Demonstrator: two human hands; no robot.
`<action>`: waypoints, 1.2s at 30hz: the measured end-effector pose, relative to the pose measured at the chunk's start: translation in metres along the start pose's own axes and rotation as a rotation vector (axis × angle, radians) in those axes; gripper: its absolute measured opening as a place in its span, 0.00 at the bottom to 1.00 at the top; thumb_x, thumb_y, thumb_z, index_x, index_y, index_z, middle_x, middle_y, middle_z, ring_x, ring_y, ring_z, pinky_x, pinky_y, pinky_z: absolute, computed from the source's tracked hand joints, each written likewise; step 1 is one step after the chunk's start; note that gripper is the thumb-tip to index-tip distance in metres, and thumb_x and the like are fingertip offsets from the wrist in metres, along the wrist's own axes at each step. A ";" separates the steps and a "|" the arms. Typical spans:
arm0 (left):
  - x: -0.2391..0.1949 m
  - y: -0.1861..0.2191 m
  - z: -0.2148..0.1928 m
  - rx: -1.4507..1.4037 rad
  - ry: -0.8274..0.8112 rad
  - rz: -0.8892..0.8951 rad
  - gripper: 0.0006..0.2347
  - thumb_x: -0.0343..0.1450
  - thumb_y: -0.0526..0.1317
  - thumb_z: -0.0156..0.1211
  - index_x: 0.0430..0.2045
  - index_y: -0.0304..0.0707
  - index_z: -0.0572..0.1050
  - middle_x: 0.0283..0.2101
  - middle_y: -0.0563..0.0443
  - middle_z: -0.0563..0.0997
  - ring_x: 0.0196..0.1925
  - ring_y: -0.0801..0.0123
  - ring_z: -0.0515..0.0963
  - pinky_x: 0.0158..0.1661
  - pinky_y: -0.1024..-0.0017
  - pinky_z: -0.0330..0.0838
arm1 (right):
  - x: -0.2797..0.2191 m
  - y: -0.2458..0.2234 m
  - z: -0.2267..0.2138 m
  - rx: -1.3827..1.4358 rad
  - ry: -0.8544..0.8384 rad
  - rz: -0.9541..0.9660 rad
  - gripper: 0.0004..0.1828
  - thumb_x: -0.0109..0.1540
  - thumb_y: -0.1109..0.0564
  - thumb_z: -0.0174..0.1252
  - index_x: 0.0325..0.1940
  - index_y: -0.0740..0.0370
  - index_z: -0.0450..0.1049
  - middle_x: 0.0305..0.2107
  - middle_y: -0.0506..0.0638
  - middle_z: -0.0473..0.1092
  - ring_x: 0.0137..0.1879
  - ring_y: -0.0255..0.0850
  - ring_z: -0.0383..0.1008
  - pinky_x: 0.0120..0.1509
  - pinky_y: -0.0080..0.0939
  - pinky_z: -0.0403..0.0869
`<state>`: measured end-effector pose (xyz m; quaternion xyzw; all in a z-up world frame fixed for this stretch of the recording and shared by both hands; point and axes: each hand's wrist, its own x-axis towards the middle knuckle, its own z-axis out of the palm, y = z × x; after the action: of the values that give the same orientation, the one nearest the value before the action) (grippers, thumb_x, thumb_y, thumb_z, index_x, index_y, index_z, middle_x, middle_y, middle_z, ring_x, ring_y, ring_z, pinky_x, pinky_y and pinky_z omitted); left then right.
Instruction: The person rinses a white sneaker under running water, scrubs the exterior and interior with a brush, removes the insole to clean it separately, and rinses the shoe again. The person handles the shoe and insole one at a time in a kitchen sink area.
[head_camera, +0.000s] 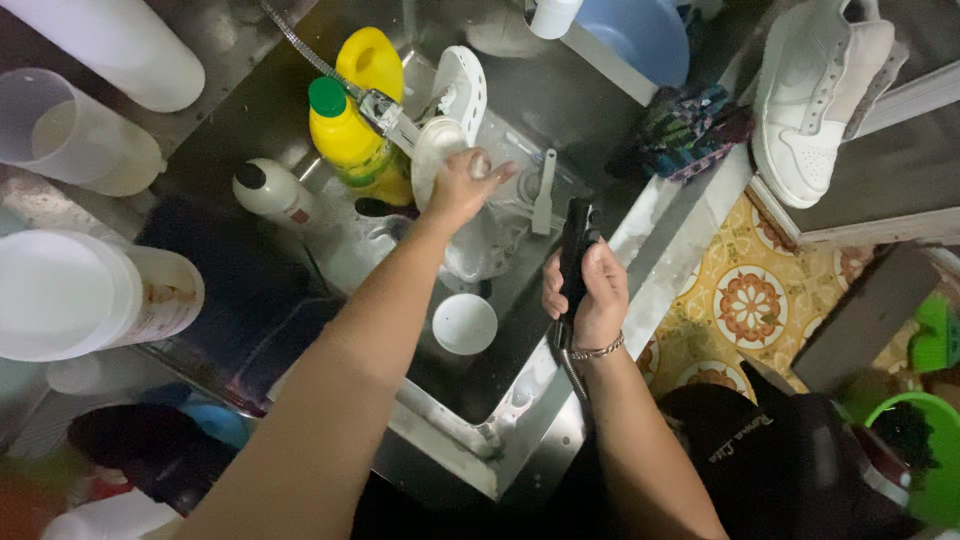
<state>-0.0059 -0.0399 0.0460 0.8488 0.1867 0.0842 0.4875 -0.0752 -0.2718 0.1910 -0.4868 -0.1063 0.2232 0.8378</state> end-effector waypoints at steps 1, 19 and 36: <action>0.000 0.001 0.000 -0.063 0.051 -0.004 0.19 0.69 0.55 0.65 0.32 0.32 0.79 0.35 0.36 0.83 0.40 0.46 0.82 0.44 0.56 0.74 | 0.000 0.000 0.001 -0.015 0.011 0.004 0.22 0.74 0.42 0.46 0.44 0.66 0.62 0.27 0.55 0.66 0.22 0.36 0.62 0.24 0.35 0.64; -0.014 -0.006 0.008 -0.105 0.024 0.082 0.15 0.61 0.37 0.71 0.40 0.44 0.75 0.40 0.43 0.83 0.45 0.48 0.82 0.45 0.60 0.75 | -0.001 0.000 -0.005 -0.001 0.006 -0.032 0.22 0.75 0.43 0.48 0.46 0.67 0.63 0.28 0.57 0.67 0.24 0.38 0.63 0.26 0.37 0.65; -0.033 -0.004 0.001 0.009 -0.055 0.293 0.23 0.52 0.22 0.65 0.39 0.46 0.79 0.47 0.47 0.79 0.55 0.52 0.77 0.55 0.59 0.69 | 0.007 0.012 -0.015 0.043 -0.030 0.084 0.19 0.73 0.41 0.48 0.50 0.61 0.64 0.27 0.55 0.67 0.22 0.37 0.63 0.24 0.36 0.63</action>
<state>-0.0365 -0.0517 0.0437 0.8712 0.0479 0.1303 0.4709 -0.0661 -0.2747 0.1726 -0.4694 -0.0935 0.2675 0.8363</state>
